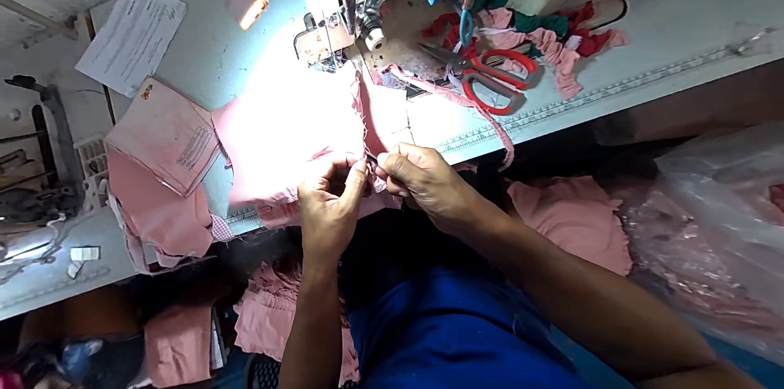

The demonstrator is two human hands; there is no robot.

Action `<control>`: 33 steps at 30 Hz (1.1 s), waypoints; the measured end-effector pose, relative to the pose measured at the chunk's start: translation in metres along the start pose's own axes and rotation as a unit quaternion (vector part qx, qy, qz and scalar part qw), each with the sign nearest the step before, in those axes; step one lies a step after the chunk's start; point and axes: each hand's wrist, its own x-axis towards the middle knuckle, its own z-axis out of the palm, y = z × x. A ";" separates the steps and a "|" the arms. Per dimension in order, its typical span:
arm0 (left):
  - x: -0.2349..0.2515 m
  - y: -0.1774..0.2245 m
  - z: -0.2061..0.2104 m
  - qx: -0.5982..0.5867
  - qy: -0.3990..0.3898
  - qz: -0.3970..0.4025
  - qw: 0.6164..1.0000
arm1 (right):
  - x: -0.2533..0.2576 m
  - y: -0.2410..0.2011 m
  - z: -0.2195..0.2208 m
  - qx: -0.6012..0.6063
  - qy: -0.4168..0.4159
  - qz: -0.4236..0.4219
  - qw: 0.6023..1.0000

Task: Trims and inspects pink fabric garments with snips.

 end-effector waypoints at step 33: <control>0.000 0.007 -0.005 0.107 0.075 0.031 0.991 | 0.026 0.011 0.007 -0.232 0.034 -0.284 0.930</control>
